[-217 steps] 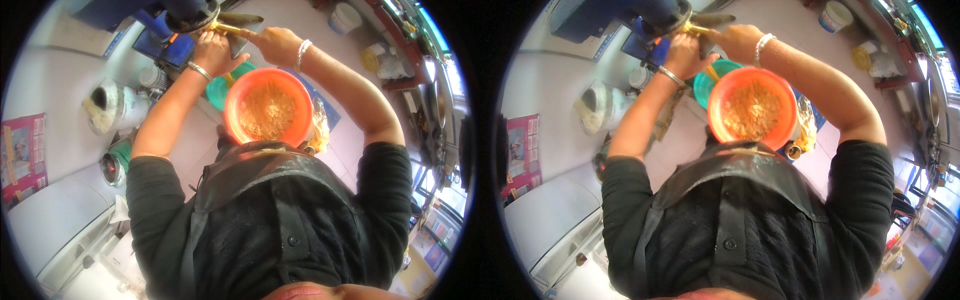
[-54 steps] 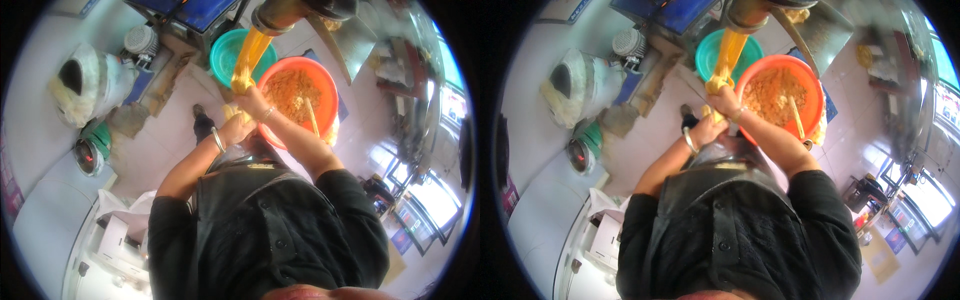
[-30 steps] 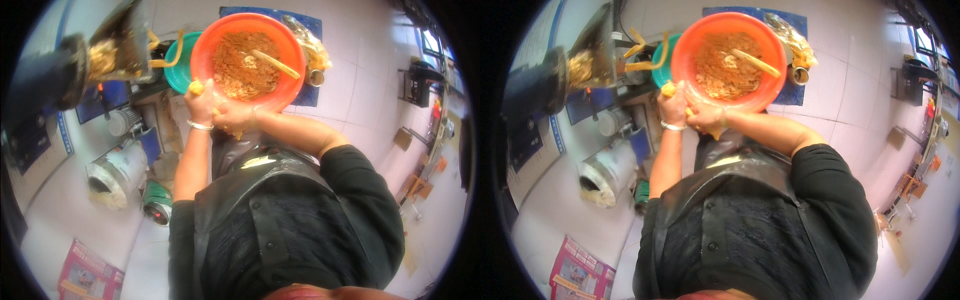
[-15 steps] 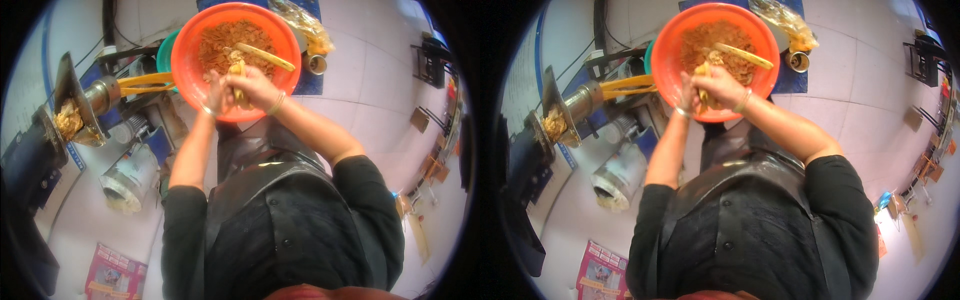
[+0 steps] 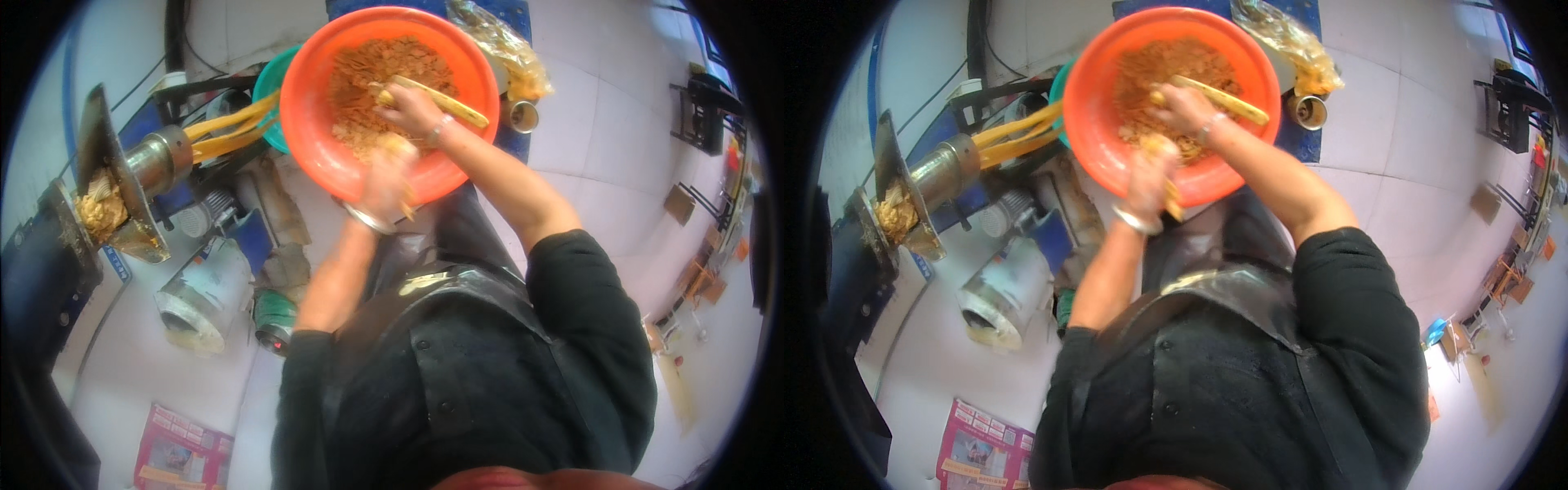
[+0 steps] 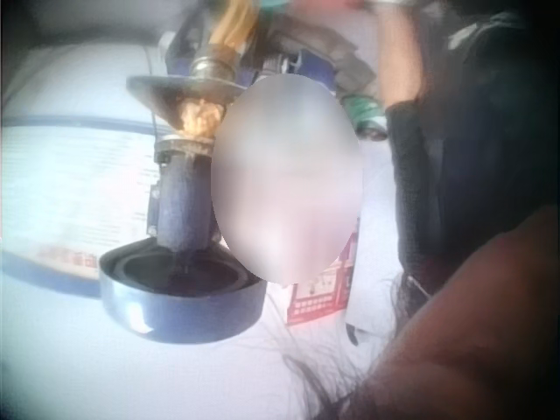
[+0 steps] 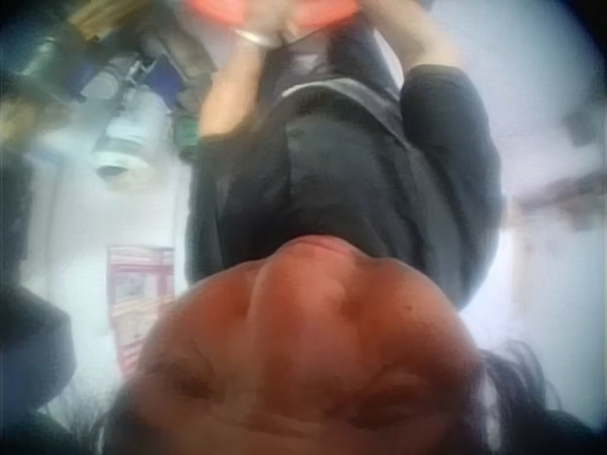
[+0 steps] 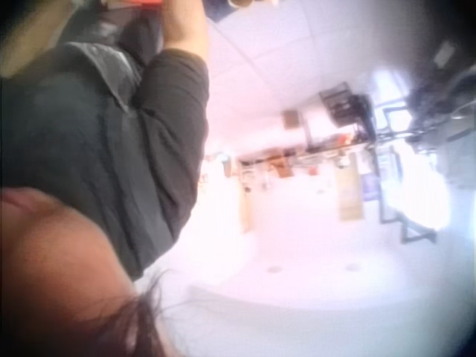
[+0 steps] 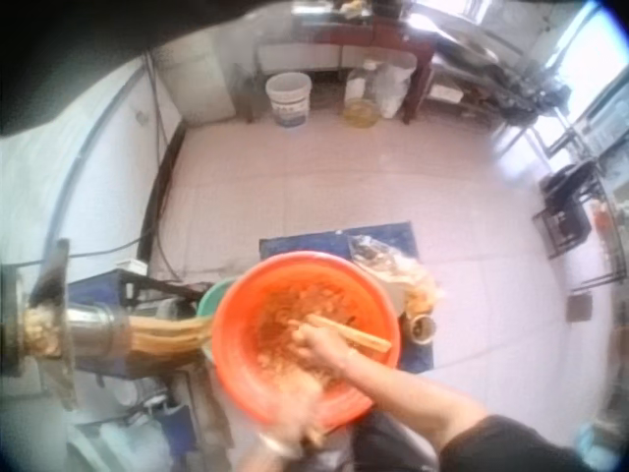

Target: The person operates a food extruder, feeding a dough-like mixture into the machine with a wooden stick and collecting the extruded strands into an orange bowl. They repeatedly scoop the mixture, guide it into the hopper, and manage the output strands with their hands and the stick.

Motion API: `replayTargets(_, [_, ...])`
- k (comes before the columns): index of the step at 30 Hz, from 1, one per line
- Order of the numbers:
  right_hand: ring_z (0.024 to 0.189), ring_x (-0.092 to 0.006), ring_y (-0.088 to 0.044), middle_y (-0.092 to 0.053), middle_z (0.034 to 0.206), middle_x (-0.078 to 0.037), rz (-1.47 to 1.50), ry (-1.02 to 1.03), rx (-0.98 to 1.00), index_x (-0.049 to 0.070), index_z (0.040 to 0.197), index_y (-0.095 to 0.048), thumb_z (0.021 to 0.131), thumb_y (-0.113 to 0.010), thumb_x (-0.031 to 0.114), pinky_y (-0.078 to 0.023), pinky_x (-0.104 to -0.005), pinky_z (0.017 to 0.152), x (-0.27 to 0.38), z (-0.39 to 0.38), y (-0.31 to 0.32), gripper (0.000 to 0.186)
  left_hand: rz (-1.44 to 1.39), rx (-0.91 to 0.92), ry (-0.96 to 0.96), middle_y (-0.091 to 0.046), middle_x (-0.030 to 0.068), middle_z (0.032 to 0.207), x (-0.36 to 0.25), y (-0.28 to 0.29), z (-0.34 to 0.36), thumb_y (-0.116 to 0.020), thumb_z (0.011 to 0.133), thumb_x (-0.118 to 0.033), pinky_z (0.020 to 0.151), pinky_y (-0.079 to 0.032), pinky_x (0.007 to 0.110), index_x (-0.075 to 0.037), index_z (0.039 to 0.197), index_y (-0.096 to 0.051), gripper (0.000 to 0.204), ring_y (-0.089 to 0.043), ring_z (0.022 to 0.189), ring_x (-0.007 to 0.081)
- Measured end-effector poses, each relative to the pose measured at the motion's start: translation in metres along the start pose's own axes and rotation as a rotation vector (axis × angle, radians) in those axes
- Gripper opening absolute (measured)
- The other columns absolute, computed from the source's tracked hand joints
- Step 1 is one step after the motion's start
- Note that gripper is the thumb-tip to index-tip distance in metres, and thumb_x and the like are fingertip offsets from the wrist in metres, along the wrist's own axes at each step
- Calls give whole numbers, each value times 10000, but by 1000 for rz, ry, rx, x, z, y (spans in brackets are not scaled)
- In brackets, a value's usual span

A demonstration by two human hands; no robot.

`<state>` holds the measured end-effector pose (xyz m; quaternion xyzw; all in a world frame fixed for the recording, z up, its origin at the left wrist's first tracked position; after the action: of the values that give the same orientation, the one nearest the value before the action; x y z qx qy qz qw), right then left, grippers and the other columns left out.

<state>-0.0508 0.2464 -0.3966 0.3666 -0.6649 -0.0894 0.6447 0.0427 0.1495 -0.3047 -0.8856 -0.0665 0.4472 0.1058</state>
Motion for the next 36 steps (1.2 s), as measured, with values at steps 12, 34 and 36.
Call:
replayTargets(12, [877, -373, -656, -646, 859, -214, -538, -325, 296, -2, 1067, -537, 874, -596, 160, -529, -477, 768, -89, -56, 32, 259, 630, -523, 105, -677, 307, 978, 183, 170, 129, -662, 747, -354, 886, -494, 428, 110, 1036, -653, 546, -661, 983, 399])
replayTargets(34, [1042, -378, -553, -500, 1130, -219, 109, -359, -107, 77, 1277, -561, 870, -638, 160, -463, -401, 914, -129, -103, 87, 422, 1706, -29, 368, -473, 245, 1326, 189, 29, 111, -738, 733, -505, 983, -419, 575, -104, 1360, -380, 827, -454, 1238, 437])
replayTargets(36, [1032, -385, -554, -506, 1117, -217, 98, -360, -88, 77, 1274, -561, 869, -635, 158, -465, -407, 907, -128, -104, 87, 419, 1745, -17, 186, -564, 249, 1246, 203, 47, 124, -723, 740, -450, 970, -453, 522, -73, 1298, -477, 717, -539, 1165, 415])
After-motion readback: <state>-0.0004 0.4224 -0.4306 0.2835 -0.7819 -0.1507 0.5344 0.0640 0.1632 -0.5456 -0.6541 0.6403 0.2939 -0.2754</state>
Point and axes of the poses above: each hand's wrist, its own z-axis towards the middle knuckle, its own y-axis out of the back of the hand, x = y × z, the point moved 6 cm from there along z, towards the middle knuckle
